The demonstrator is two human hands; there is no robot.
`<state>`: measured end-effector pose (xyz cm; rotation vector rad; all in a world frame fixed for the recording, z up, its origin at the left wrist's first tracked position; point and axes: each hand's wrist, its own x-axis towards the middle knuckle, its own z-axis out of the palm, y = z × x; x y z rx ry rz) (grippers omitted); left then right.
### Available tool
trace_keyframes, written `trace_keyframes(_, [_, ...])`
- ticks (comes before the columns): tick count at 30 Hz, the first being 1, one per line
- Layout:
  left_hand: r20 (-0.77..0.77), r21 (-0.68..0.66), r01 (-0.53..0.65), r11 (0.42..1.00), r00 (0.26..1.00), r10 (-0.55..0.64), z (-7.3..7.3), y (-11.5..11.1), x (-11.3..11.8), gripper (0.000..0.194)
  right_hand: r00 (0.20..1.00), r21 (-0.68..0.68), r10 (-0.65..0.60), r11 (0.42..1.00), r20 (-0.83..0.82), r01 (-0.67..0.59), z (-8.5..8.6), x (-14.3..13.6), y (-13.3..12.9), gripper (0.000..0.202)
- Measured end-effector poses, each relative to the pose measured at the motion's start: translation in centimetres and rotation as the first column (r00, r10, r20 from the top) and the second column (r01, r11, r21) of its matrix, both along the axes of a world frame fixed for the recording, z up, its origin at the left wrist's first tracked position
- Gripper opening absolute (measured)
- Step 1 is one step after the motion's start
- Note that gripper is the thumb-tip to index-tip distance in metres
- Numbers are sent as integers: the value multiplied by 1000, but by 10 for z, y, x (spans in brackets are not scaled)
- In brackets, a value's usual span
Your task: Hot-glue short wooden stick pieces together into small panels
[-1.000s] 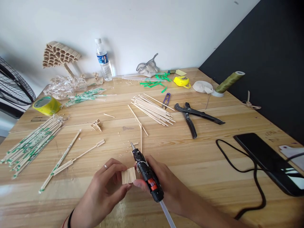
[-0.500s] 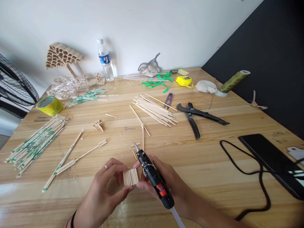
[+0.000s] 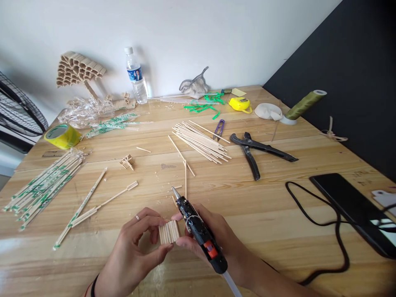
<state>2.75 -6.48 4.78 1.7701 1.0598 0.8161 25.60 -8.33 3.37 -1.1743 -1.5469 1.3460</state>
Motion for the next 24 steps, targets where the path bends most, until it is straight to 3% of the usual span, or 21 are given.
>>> trace_keyframes(24, [7,67,9,998,1000,-9,0,1,0,29,999,96,-35,995,25,32,5,-3,-2,20])
